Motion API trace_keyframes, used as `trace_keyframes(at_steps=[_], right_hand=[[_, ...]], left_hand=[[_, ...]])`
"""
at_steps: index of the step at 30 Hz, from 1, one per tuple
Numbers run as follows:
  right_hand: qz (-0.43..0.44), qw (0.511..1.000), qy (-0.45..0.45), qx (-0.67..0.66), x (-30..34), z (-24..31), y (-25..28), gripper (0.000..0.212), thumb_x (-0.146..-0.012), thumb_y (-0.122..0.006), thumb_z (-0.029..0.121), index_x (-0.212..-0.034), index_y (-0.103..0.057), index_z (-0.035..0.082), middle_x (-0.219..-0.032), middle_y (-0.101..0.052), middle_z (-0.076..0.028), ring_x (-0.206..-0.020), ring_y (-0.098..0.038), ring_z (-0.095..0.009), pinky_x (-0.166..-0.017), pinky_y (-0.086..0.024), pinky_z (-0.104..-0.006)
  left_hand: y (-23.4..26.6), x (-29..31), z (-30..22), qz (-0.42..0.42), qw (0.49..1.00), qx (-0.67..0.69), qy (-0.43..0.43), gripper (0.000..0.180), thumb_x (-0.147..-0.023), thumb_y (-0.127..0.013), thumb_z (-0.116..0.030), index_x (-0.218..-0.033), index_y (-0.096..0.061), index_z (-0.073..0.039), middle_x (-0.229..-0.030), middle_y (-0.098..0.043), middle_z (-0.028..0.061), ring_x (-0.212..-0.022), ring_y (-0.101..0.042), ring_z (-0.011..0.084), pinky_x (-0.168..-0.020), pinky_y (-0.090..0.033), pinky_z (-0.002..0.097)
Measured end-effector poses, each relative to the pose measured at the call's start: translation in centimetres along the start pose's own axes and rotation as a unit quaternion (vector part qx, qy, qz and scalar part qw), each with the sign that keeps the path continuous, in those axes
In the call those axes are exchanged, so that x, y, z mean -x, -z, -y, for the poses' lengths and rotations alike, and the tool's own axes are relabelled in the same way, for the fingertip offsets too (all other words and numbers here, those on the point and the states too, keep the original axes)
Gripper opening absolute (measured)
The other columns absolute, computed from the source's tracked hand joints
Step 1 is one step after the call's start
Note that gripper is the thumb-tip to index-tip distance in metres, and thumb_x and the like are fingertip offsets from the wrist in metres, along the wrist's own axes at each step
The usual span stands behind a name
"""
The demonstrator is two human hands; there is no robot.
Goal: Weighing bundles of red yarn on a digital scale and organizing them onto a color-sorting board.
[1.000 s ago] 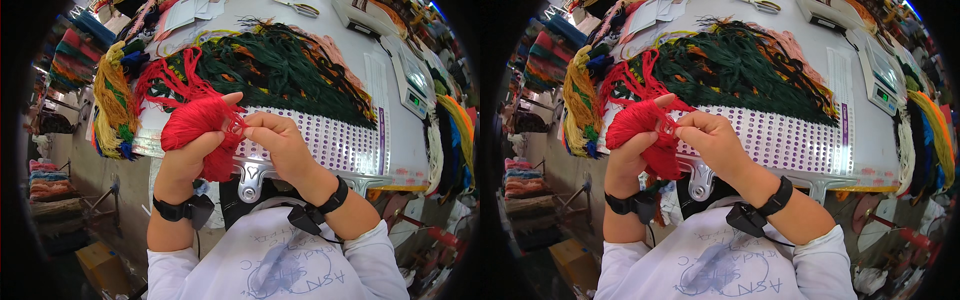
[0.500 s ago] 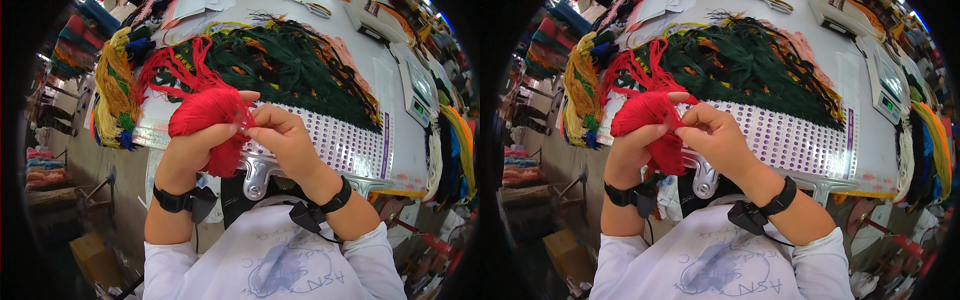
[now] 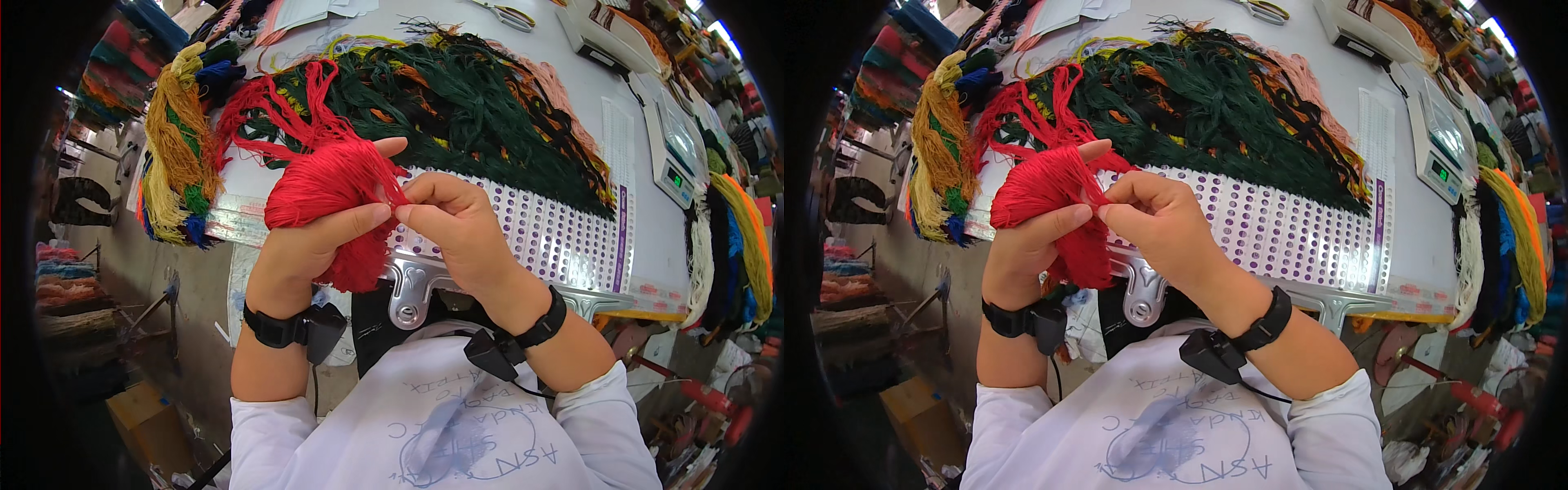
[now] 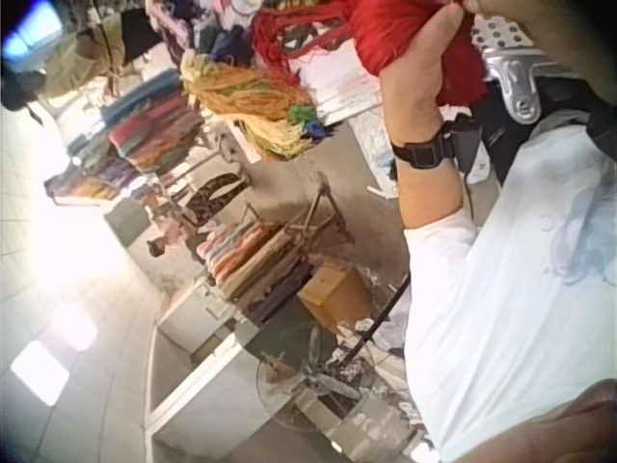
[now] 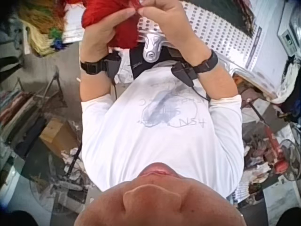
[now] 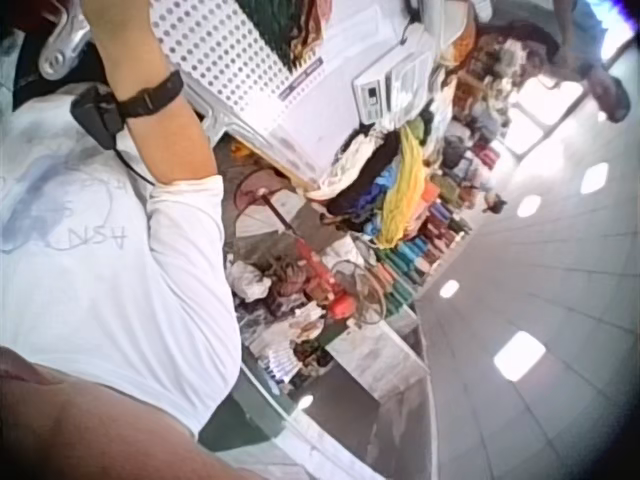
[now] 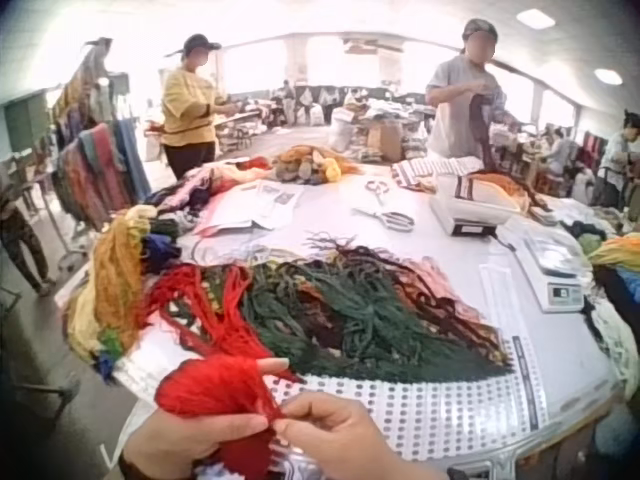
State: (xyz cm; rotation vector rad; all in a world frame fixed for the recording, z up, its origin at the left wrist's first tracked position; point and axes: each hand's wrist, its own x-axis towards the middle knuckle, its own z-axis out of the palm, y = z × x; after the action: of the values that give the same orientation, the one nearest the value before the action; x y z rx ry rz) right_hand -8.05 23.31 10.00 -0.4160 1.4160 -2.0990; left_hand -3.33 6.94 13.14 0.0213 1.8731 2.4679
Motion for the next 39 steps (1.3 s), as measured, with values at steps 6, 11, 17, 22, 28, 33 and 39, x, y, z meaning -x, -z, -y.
trace_keyframes(at_steps=[6,11,17,22,28,33,39], right_hand=[[-0.001,0.998,0.016,-0.061,-0.5,-0.6,0.1,0.003,-0.079,-0.056,0.003,-0.079,-0.059,0.001,-0.075,-0.056,0.001,-0.070,-0.048,-0.003,-0.064,-0.038,-0.0202],[0.069,0.994,-0.042,-0.074,-0.8,-0.3,0.7,0.009,-0.085,-0.053,0.009,-0.085,-0.057,0.001,-0.078,-0.058,-0.001,-0.072,-0.051,-0.007,-0.071,-0.040,-0.0224],[0.052,0.990,-0.096,-0.084,-1.4,0.3,1.1,0.016,-0.091,-0.051,0.018,-0.086,-0.056,0.003,-0.065,-0.046,0.003,-0.060,-0.042,-0.008,-0.067,-0.040,-0.0260],[-0.002,0.957,-0.104,-0.272,-2.7,-0.6,4.8,0.016,-0.091,-0.049,0.016,-0.086,-0.055,0.002,-0.056,-0.036,0.004,-0.054,-0.039,-0.008,-0.064,-0.041,-0.0290],[-0.094,0.930,-0.108,-0.337,-2.2,0.2,11.5,0.015,-0.090,-0.049,0.016,-0.082,-0.054,0.004,-0.054,-0.029,0.006,-0.047,-0.028,-0.006,-0.046,-0.028,-0.0224],[-0.195,0.930,-0.081,-0.300,0.0,4.0,20.9,0.011,-0.090,-0.049,0.013,-0.085,-0.051,0.004,-0.053,-0.029,0.006,-0.044,-0.026,-0.005,-0.039,-0.021,-0.0196],[-0.401,0.901,0.055,-0.153,10.4,13.9,33.5,0.011,-0.090,-0.050,0.013,-0.087,-0.052,0.003,-0.053,-0.031,0.006,-0.044,-0.027,-0.004,-0.039,-0.022,-0.0196]], left_hand=[[0.0,-0.1,0.1,0.007,0.998,0.058,0.018,0.057,-0.070,-0.057,-0.005,-0.125,-0.044,0.006,-0.088,-0.058,0.0049,-0.085,-0.055,0.0132,-0.082,-0.043,0.0279],[0.9,-0.2,0.4,0.030,0.994,0.103,0.014,0.056,-0.071,-0.052,-0.005,-0.124,-0.044,0.007,-0.082,-0.056,0.0047,-0.076,-0.054,0.0127,-0.075,-0.044,0.0263],[1.7,-0.1,0.4,0.039,0.991,0.073,0.108,0.025,-0.079,-0.052,-0.008,-0.101,-0.054,0.004,-0.059,-0.046,-0.0011,-0.047,-0.042,0.0062,-0.050,-0.035,0.0195],[10.1,2.5,0.8,0.033,0.961,0.263,0.084,0.022,-0.086,-0.050,-0.011,-0.066,-0.041,-0.013,-0.046,-0.031,-0.0066,-0.036,-0.035,0.0033,-0.038,-0.030,0.0204],[22.7,11.8,-4.3,-0.033,0.925,0.350,-0.145,0.007,-0.094,-0.040,-0.011,-0.089,-0.042,-0.006,-0.060,-0.033,-0.0020,-0.046,-0.032,0.0073,-0.046,-0.032,0.0217],[38.5,23.1,-6.5,-0.192,0.924,0.298,-0.146,0.017,-0.092,-0.036,-0.013,-0.086,-0.048,-0.002,-0.062,-0.034,-0.0020,-0.053,-0.037,0.0102,-0.054,-0.035,0.0244],[-0.4,0.8,-6.5,-0.241,0.929,0.260,-0.103,0.017,-0.092,-0.039,-0.017,-0.082,-0.046,-0.005,-0.062,-0.034,-0.0028,-0.054,-0.036,0.0092,-0.053,-0.033,0.0238]])
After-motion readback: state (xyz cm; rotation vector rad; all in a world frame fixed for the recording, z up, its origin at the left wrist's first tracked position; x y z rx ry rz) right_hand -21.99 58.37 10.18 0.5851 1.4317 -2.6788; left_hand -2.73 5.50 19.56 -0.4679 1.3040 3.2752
